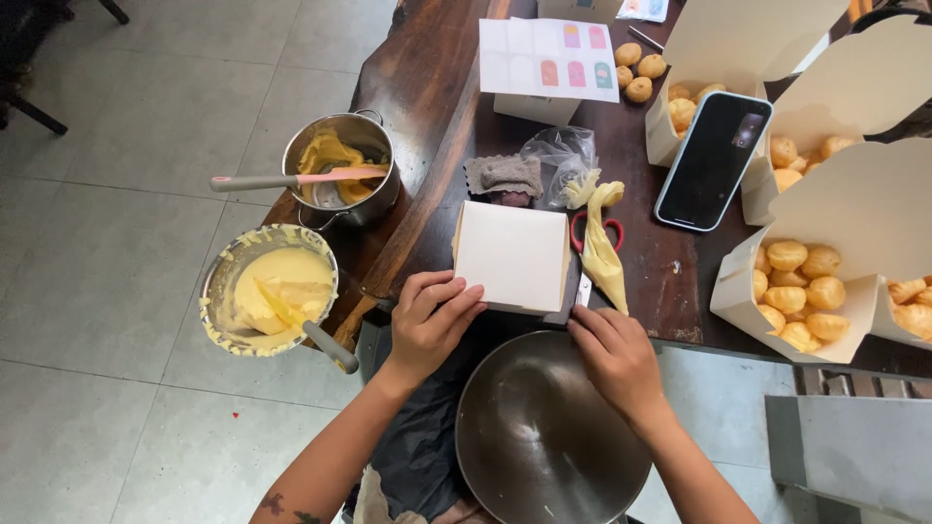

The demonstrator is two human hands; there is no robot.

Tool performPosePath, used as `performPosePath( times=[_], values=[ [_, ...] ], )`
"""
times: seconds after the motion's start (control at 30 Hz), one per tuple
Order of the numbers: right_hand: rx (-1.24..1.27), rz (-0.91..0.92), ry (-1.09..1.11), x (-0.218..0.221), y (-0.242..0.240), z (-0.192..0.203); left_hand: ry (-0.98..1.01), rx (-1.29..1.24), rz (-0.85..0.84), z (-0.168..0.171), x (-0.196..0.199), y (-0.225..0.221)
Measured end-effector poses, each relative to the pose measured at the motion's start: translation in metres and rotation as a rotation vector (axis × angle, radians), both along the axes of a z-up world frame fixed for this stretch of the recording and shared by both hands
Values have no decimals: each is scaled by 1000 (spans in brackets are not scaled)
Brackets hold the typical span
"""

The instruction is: Filling small pastries with cream using a piping bag and packing them into boxes.

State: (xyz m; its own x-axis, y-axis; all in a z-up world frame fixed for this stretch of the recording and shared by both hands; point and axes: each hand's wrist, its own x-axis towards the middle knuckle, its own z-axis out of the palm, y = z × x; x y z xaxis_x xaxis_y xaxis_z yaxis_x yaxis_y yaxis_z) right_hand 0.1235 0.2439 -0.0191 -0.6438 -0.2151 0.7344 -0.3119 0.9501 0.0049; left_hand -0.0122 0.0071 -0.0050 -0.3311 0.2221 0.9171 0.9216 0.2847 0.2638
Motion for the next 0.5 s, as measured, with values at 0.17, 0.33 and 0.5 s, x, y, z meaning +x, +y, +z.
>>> performPosePath(
  times=[0.17, 0.33, 0.5],
  values=[
    [-249, 92, 134, 9, 3, 8, -4, -4, -8, 1, 0, -1],
    [-661, -174, 114, 28, -3, 43, -157, -191, 62, 8, 15, -7],
    [-984, -36, 332, 25, 4, 52, -151, -195, 67, 5, 12, -6]
  ],
)
